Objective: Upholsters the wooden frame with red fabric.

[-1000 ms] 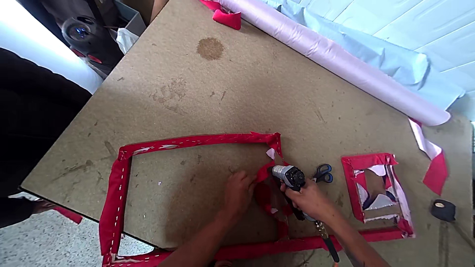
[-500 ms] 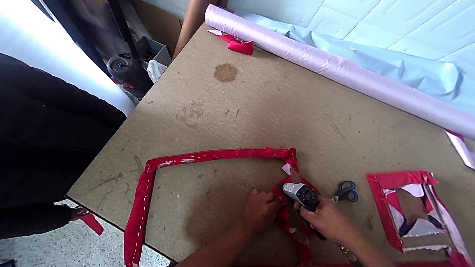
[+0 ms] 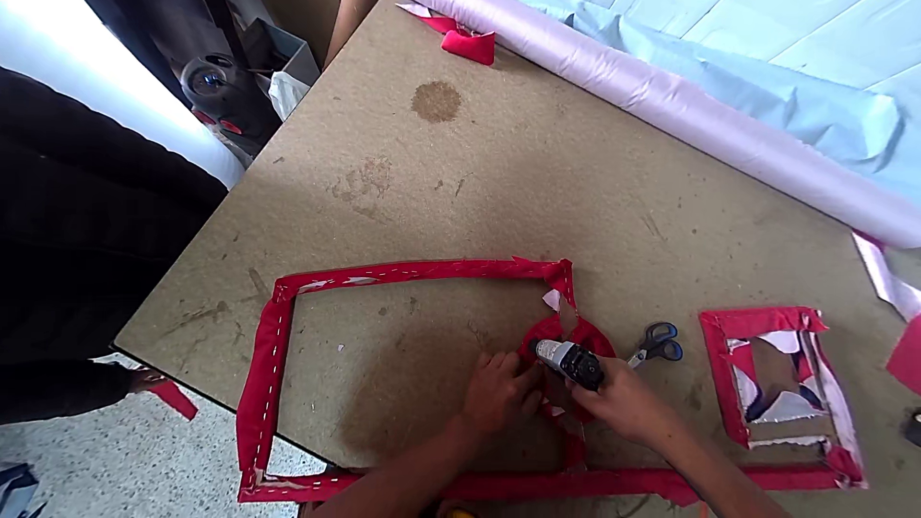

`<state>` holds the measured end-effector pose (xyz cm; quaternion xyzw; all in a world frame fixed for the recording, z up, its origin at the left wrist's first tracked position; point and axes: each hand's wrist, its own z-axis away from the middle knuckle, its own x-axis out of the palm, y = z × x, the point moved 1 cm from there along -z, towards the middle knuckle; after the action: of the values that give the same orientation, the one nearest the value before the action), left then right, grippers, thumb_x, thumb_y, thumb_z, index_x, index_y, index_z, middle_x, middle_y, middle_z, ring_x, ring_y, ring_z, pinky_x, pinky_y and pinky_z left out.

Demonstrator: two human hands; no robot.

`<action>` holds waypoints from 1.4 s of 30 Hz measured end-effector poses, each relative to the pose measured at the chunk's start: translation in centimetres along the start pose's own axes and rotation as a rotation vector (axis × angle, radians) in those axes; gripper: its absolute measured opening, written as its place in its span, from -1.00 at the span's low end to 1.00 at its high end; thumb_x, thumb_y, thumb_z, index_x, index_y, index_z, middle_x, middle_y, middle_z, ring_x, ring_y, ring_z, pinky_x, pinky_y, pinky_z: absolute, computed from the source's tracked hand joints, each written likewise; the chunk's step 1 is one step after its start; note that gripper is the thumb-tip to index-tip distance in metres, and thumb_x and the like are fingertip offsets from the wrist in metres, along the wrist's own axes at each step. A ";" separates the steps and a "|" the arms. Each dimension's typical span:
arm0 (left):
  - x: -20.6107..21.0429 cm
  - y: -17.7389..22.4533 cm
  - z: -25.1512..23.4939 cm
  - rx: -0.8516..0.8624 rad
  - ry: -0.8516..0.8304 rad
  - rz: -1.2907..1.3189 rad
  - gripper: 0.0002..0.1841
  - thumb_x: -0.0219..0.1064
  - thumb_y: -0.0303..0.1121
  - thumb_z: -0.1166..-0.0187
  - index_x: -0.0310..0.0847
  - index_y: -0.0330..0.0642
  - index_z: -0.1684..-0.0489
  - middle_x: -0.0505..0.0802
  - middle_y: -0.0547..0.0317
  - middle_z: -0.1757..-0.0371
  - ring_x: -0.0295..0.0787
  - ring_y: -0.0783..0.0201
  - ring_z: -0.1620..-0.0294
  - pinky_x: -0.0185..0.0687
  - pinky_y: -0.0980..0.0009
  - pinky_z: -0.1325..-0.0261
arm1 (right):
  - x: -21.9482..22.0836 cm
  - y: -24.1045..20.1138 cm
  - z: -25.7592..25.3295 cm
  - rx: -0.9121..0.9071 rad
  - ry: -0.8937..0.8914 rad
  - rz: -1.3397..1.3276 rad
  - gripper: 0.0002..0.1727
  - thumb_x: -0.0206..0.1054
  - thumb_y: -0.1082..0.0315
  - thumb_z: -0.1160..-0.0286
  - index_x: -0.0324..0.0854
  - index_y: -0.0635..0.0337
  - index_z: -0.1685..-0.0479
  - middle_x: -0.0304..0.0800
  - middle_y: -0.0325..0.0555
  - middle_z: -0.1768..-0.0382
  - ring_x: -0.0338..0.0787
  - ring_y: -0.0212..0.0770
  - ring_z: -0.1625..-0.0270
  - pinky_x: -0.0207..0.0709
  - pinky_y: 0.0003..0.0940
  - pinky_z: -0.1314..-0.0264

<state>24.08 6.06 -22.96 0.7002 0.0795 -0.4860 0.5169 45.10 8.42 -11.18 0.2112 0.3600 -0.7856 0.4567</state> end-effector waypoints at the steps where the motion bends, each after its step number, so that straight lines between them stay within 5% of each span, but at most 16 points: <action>1: -0.1 0.1 0.5 0.008 -0.020 0.023 -0.52 0.13 0.14 -0.69 0.55 0.51 -0.59 0.77 0.26 0.00 0.67 0.23 -0.05 0.52 0.10 -0.16 | -0.2 -0.2 0.1 -0.006 -0.010 0.019 -0.73 0.40 -0.05 -0.32 0.76 -0.26 0.07 0.83 -0.42 0.31 0.83 -0.41 0.21 0.74 -0.14 0.11; 6: -2.6 -1.4 4.0 0.105 -0.031 0.294 -0.68 0.23 -0.02 -0.74 0.72 0.39 -0.38 0.82 0.26 0.02 0.73 0.24 -0.09 0.62 0.15 -0.23 | 0.0 -0.4 0.6 -0.055 -0.044 0.025 -0.72 0.41 -0.05 -0.30 0.76 -0.26 0.05 0.85 -0.43 0.26 0.83 -0.40 0.16 0.75 -0.12 0.05; 10: -6.0 -5.2 0.2 0.147 0.062 0.266 -0.74 0.44 -0.06 -0.62 0.81 0.25 -0.19 0.83 0.35 -0.14 0.71 0.34 -0.28 0.66 0.23 -0.42 | -1.4 1.2 2.5 0.012 0.047 -0.074 -0.77 0.44 0.02 -0.25 0.78 -0.28 0.11 0.84 -0.43 0.32 0.83 -0.37 0.31 0.78 -0.10 0.24; 12: -6.5 -6.0 -3.7 0.296 -0.059 0.119 -0.57 0.54 0.06 -0.47 0.73 0.43 -0.34 0.68 0.42 -0.48 0.45 0.29 -0.61 0.40 0.08 -0.66 | -2.1 2.5 4.1 0.058 0.100 -0.163 -0.74 0.47 0.02 -0.24 0.78 -0.29 0.08 0.87 -0.42 0.30 0.84 -0.33 0.39 0.80 -0.09 0.32; 14: -5.5 -5.7 -7.4 0.518 -0.173 0.060 -0.64 0.59 0.08 -0.38 0.84 0.42 -0.15 0.47 0.51 -0.75 0.00 0.22 -0.91 -0.10 -0.10 -0.92 | -2.6 3.8 5.8 0.088 0.133 -0.154 -0.69 0.48 -0.03 -0.20 0.78 -0.35 0.03 0.89 -0.44 0.26 0.84 -0.34 0.37 0.81 -0.07 0.30; 16: -3.6 -4.6 -10.8 0.724 -0.255 0.087 -0.83 0.58 -0.03 -0.43 0.92 0.30 0.12 0.53 0.61 -0.71 -0.07 0.25 -0.93 -0.37 -0.12 -0.96 | -2.8 4.8 7.3 0.052 0.170 -0.113 -0.65 0.50 0.01 -0.16 0.78 -0.24 0.02 0.89 -0.37 0.24 0.86 -0.32 0.33 0.80 -0.02 0.26; 17: -2.7 -4.0 -12.2 0.793 -0.309 0.105 -0.85 0.53 -0.11 -0.48 0.92 0.23 0.10 0.62 0.59 -0.63 0.01 0.27 -0.91 -0.38 -0.08 -0.96 | -3.1 5.1 7.9 0.011 0.164 -0.109 -0.63 0.53 0.08 -0.18 0.77 -0.12 -0.03 0.91 -0.27 0.19 0.89 -0.27 0.25 0.82 0.03 0.17; 20: -2.1 -4.7 -12.0 0.812 -0.401 0.127 -0.88 0.42 -0.24 -0.56 0.86 0.03 0.13 0.77 0.41 -0.45 0.24 0.26 -0.82 -0.11 0.05 -0.92 | -1.6 3.6 8.3 -0.135 0.042 -0.168 -0.56 0.59 0.18 -0.28 0.74 0.19 -0.12 0.90 0.06 0.08 0.90 -0.03 0.02 0.74 0.19 -0.10; 23: -2.0 -2.8 -14.1 0.824 -0.428 0.112 -0.88 0.41 -0.20 -0.60 0.83 0.03 0.16 0.73 0.39 -0.49 0.24 0.25 -0.81 0.04 0.07 -0.87 | -0.4 4.1 8.0 -0.270 0.054 -0.088 -0.45 0.65 0.11 -0.25 0.73 0.03 -0.29 0.89 -0.11 -0.09 0.87 -0.15 -0.14 0.75 0.05 -0.27; 26: -2.9 -3.6 -13.3 0.769 -0.432 0.067 -0.83 0.51 -0.12 -0.50 0.83 0.09 0.11 0.61 0.35 -0.60 0.32 0.23 -0.75 0.24 0.06 -0.78 | 2.9 3.3 5.3 -0.405 0.037 0.039 -0.46 0.62 0.08 -0.19 0.69 -0.10 -0.24 0.86 -0.23 -0.06 0.88 -0.20 -0.07 0.80 0.01 -0.10; 30: -2.2 -3.3 -14.0 0.797 -0.421 0.043 -0.79 0.50 -0.03 -0.51 0.83 0.15 0.06 0.40 0.32 -0.79 0.22 0.19 -0.80 0.18 0.01 -0.79 | 2.5 2.1 3.1 -0.424 -0.032 0.190 -0.52 0.58 0.13 -0.23 0.66 -0.11 -0.20 0.83 -0.24 -0.06 0.86 -0.19 -0.07 0.80 0.02 -0.05; 42: -2.2 -3.3 -13.9 0.738 -0.412 0.128 -0.80 0.46 -0.10 -0.58 0.82 0.15 -0.03 0.38 0.31 -0.81 0.25 0.17 -0.80 0.27 0.00 -0.73 | 1.1 1.1 2.0 -0.359 -0.103 0.316 -0.44 0.62 0.05 -0.15 0.66 -0.19 -0.25 0.83 -0.34 -0.10 0.85 -0.25 -0.09 0.80 -0.03 -0.06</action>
<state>29.25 19.57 -23.56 0.7300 -0.2486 -0.5785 0.2659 45.52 5.90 -10.99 0.1401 0.4326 -0.6375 0.6220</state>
